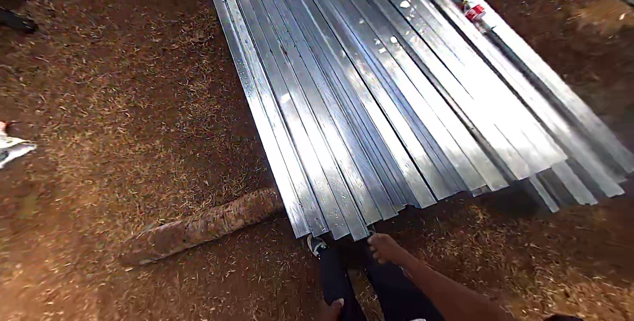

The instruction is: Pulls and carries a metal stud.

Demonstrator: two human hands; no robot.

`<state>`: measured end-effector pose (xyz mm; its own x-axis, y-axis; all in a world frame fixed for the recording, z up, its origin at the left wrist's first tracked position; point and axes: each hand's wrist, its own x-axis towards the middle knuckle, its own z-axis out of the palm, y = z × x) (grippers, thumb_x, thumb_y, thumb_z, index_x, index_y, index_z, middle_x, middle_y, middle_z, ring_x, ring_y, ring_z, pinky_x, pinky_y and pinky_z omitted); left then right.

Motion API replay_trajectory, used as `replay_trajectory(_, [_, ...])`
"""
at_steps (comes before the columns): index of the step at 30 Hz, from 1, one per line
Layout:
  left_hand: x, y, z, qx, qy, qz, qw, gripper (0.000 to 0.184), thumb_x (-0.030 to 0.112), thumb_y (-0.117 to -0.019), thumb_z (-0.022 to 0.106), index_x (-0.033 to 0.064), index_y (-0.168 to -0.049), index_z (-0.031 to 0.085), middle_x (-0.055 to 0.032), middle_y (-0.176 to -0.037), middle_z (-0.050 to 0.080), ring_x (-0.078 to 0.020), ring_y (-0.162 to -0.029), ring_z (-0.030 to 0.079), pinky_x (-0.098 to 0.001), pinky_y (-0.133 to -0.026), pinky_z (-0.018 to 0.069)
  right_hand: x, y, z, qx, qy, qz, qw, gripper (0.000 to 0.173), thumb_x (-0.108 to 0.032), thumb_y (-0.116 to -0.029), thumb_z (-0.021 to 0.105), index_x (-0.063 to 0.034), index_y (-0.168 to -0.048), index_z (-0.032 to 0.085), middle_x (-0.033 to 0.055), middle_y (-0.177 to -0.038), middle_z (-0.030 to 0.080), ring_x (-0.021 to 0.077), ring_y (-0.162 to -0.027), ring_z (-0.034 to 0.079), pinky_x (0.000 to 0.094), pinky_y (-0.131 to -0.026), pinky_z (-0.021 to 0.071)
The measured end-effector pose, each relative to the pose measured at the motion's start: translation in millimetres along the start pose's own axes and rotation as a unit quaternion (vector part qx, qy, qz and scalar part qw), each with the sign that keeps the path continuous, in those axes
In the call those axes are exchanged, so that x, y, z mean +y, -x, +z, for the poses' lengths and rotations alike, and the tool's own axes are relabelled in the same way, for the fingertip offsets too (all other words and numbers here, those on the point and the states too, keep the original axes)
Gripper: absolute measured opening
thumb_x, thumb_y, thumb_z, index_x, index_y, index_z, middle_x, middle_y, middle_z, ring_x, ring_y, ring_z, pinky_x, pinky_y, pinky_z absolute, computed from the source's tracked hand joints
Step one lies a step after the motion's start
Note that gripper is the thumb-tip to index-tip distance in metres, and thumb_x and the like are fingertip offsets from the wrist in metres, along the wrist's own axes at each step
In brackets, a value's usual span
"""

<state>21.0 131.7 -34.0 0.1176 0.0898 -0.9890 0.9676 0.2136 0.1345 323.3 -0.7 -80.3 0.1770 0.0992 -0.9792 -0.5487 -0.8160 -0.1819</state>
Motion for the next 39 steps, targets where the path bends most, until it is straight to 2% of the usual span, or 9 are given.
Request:
replay_trajectory(4, [8,-45,17,0.068,-0.06,-0.018,0.996,0.112,0.075,-0.07,0.077,-0.0005,-0.147,0.046,-0.0208,-0.129,0.066,-0.0319,-0.12,0.065,-0.0553,-0.103,0.0526,-12,-56,21,-0.004,-0.094,0.056,0.994,0.042,-0.032,-0.1082,0.049,-0.003,-0.139,0.053,0.0215,-0.124,0.066,0.0327,-0.095,0.071,0.0494,-0.081,0.0605])
replay_trajectory(7, [25,-59,31,0.121,-0.113,-0.079,0.983,0.122,0.082,-0.0643,0.074,-0.0012,-0.148,0.043,-0.023,-0.129,0.065,-0.0364,-0.118,0.065,-0.0607,-0.098,0.0536,-10,-91,33,0.001,-0.185,0.097,0.978,0.046,-0.032,-0.1084,0.049,-0.0039,-0.144,0.047,0.0233,-0.13,0.062,0.0337,-0.099,0.071,0.0491,-0.082,0.0602])
replay_trajectory(11, [39,-71,39,0.142,-0.115,-0.116,0.976,0.129,0.084,-0.0671,0.071,0.0023,-0.157,0.029,-0.028,-0.132,0.061,-0.0415,-0.116,0.065,-0.062,-0.094,0.0559,-3,-134,50,0.012,-0.25,0.145,0.957,0.053,-0.037,-0.1091,0.048,-0.0042,-0.15,0.039,0.0246,-0.141,0.056,0.0358,-0.11,0.069,0.0494,-0.087,0.0602])
replay_trajectory(14, [42,-77,40,0.149,-0.12,-0.128,0.973,0.13,0.085,-0.0666,0.072,0.0053,-0.159,0.025,-0.0286,-0.137,0.058,-0.0423,-0.117,0.065,-0.0624,-0.093,0.0561,6,-165,66,0.011,-0.315,0.181,0.932,0.056,-0.038,-0.1088,0.049,-0.0054,-0.152,0.037,0.0245,-0.144,0.053,0.0358,-0.115,0.067,0.0485,-0.09,0.0594])
replay_trajectory(17, [36,-86,43,0.171,-0.117,-0.126,0.97,0.13,0.084,-0.0651,0.074,0.0066,-0.158,0.027,-0.0282,-0.14,0.055,-0.0422,-0.118,0.064,-0.063,-0.093,0.0556,11,-190,88,0.004,-0.386,0.19,0.903,0.057,-0.038,-0.1078,0.051,-0.0062,-0.152,0.036,0.0231,-0.146,0.051,0.0352,-0.119,0.064,0.0479,-0.09,0.059])
replay_trajectory(21, [49,-77,32,0.149,-0.12,-0.148,0.97,0.123,0.079,-0.0704,0.075,0.0101,-0.16,0.026,-0.029,-0.14,0.055,-0.0443,-0.119,0.063,-0.0645,-0.094,0.0535,11,-207,118,0.027,-0.478,0.18,0.859,0.063,-0.042,-0.1068,0.053,-0.0085,-0.156,0.032,0.0206,-0.158,0.04,0.037,-0.136,0.052,0.0533,-0.102,0.0524])
replay_trajectory(26, [45,-76,22,0.154,-0.114,-0.149,0.97,0.123,0.078,-0.0693,0.077,0.01,-0.16,0.028,-0.0289,-0.137,0.058,-0.0447,-0.118,0.063,-0.0649,-0.094,0.053,3,-221,136,0.096,-0.542,0.154,0.82,0.063,-0.041,-0.1072,0.054,-0.0047,-0.154,0.033,0.0227,-0.156,0.041,0.0367,-0.135,0.053,0.0505,-0.103,0.0521])
replay_trajectory(31, [23,-83,16,0.168,-0.125,-0.137,0.968,0.129,0.084,-0.0654,0.073,0.0049,-0.157,0.031,-0.0296,-0.13,0.062,-0.0445,-0.116,0.065,-0.0643,-0.094,0.054,-4,-231,137,0.1,-0.612,0.129,0.773,0.061,-0.038,-0.1078,0.054,-0.0077,-0.156,0.031,0.0215,-0.159,0.037,0.0369,-0.139,0.049,0.052,-0.102,0.0537])
replay_trajectory(39, [18,-70,-2,0.153,-0.141,-0.121,0.971,0.126,0.084,-0.0707,0.068,0.0,-0.156,0.031,-0.0296,-0.133,0.061,-0.0444,-0.119,0.063,-0.0654,-0.096,0.0519,-1,-199,147,0.097,-0.529,0.098,0.837,0.059,-0.044,-0.1074,0.052,-0.0067,-0.151,0.037,0.0211,-0.146,0.049,0.0322,-0.122,0.058,0.0485,-0.093,0.054])
